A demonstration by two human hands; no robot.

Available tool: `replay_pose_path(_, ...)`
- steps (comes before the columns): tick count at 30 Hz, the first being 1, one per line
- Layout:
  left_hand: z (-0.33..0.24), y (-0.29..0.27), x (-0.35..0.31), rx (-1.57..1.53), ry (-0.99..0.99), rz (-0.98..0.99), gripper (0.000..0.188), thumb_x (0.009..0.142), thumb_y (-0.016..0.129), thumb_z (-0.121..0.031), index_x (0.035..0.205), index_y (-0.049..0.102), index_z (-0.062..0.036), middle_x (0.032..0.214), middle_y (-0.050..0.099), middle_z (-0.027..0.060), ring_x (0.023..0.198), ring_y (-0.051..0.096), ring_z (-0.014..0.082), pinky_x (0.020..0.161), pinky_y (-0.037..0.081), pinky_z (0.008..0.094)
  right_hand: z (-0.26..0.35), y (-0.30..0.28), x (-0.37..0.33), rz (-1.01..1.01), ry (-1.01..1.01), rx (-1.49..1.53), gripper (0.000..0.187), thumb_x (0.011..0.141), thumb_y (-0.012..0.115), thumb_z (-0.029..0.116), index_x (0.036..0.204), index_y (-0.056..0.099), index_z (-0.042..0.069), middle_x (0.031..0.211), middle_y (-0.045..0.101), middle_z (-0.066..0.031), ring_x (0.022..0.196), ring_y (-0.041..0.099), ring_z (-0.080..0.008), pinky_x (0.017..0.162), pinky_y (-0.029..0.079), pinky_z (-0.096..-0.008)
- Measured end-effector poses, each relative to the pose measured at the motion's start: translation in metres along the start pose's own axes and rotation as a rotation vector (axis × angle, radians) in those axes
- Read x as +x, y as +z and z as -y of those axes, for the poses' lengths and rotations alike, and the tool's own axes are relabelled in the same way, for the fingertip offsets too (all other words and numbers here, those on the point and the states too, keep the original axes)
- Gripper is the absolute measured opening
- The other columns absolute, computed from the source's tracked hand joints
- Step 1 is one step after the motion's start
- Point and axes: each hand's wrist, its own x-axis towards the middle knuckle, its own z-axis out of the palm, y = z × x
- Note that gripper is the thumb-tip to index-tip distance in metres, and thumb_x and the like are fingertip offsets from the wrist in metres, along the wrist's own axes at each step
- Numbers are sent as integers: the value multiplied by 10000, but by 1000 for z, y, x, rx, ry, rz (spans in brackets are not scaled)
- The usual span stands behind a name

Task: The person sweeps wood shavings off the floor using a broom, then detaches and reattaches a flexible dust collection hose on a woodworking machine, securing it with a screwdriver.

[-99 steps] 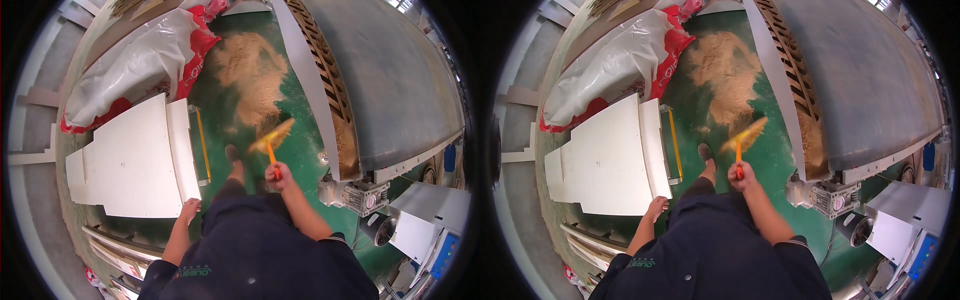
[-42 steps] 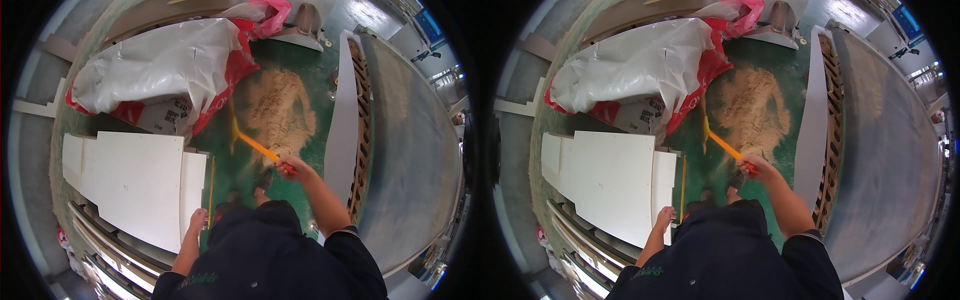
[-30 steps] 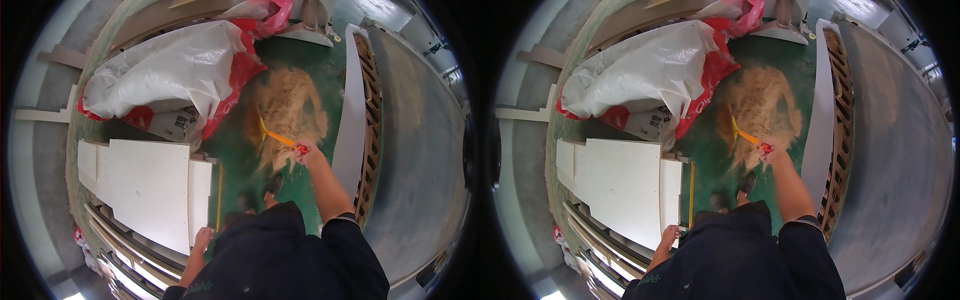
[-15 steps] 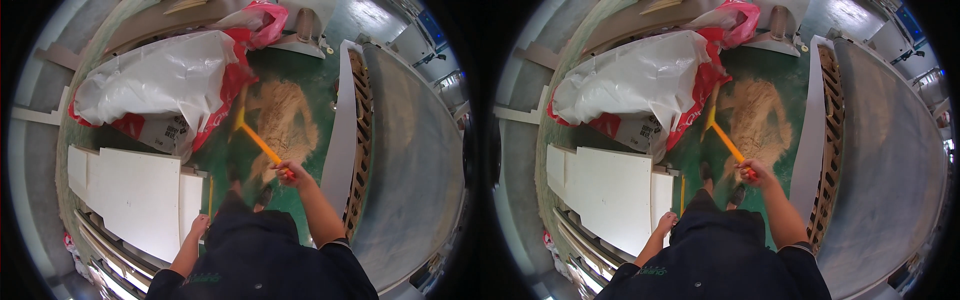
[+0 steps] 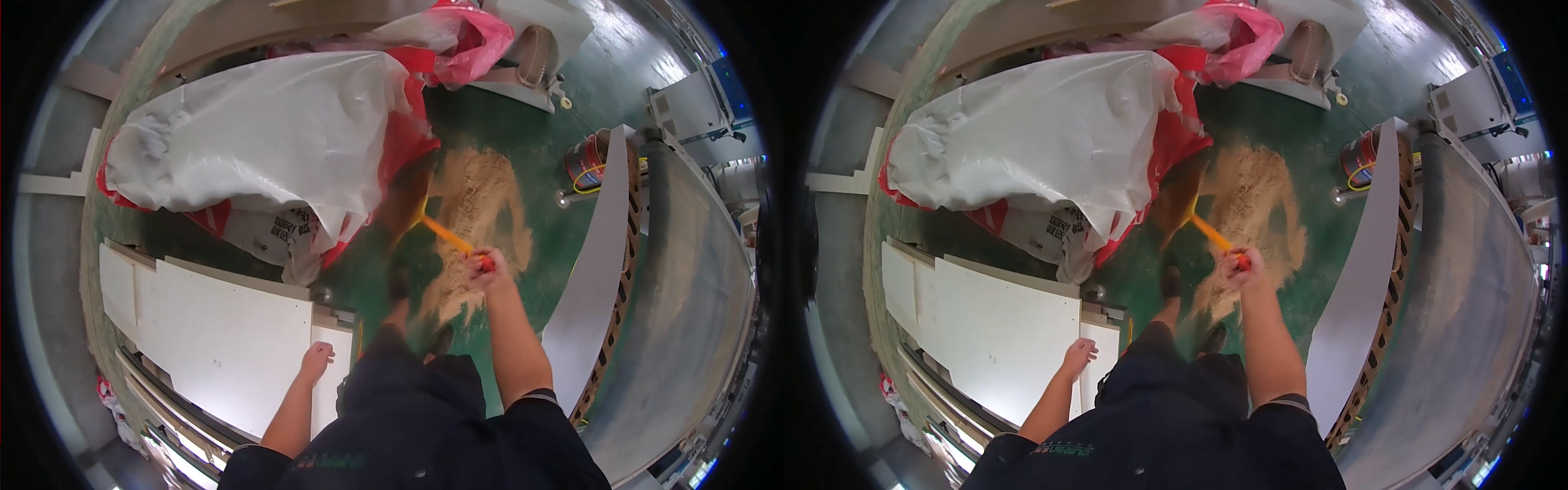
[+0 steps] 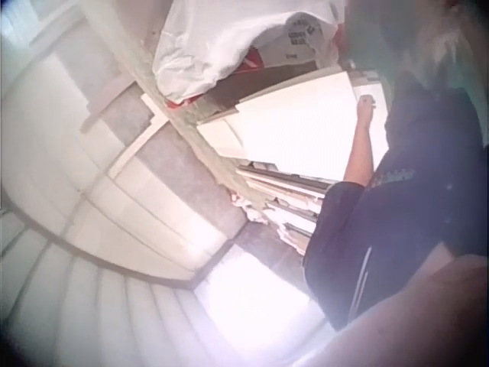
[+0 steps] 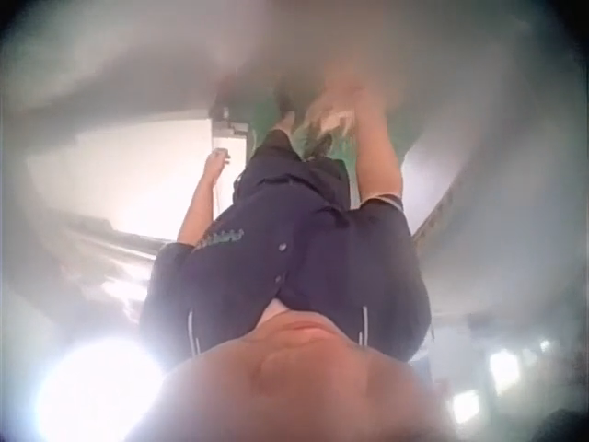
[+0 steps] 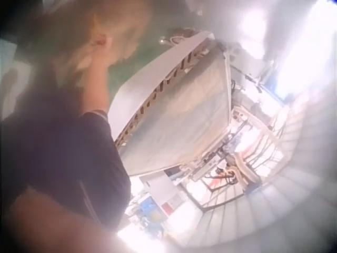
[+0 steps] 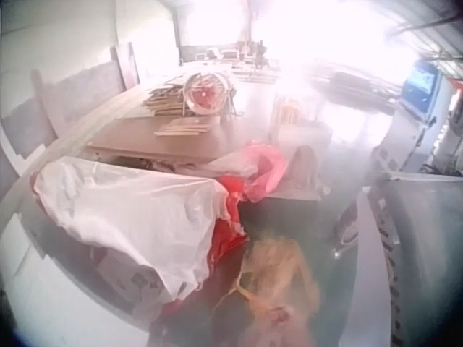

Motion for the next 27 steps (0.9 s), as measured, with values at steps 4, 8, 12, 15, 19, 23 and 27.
replay_pose_path(4,-18,-16,32,29,-25,0,242,891,539,-194,995,607,13,907,650,117,832,636,200,716,531,319,20,20,-1,69,-146,-152,185,814,505,116,941,503,-17,536,439,33,392,396,-78,370,292,-232)
replay_pose_path(8,-38,-14,52,26,22,65,279,889,540,-196,1056,594,21,919,651,125,826,634,207,733,521,314,12,15,-23,-6,-226,-386,198,822,502,125,984,503,12,529,423,29,394,374,-100,370,286,-246)
replay_pose_path(12,-59,0,52,17,51,91,291,893,544,-201,1069,588,26,934,647,134,841,627,207,731,514,309,-7,-29,-88,-10,-265,-395,278,840,459,122,1083,514,-1,524,406,4,373,367,-120,339,287,-260)
replay_pose_path(15,-48,11,57,40,85,119,286,894,547,-195,1062,588,33,937,646,133,850,625,200,722,517,305,-47,-60,-135,-53,-243,-417,284,834,460,97,1087,518,-20,521,403,-13,357,354,-116,326,308,-255)
replay_pose_path(19,-11,30,61,51,127,152,282,893,556,-218,1070,581,0,897,649,109,742,615,183,679,489,305,-102,-102,-164,-71,-172,-472,280,818,472,57,1078,521,-35,528,400,-33,366,359,-113,331,328,-246)
replay_pose_path(23,34,43,54,134,213,155,268,900,554,-208,1046,584,15,906,643,128,745,615,189,682,503,308,-168,-128,-162,-56,-79,-578,281,806,475,34,1075,512,-38,541,403,-40,380,370,-117,343,337,-243)
replay_pose_path(27,57,67,-3,127,180,205,265,896,561,-198,1042,581,23,898,648,131,778,623,192,698,505,297,-220,-177,-144,-19,3,-652,279,800,476,34,1067,506,-40,550,414,-40,387,383,-124,352,344,-241)
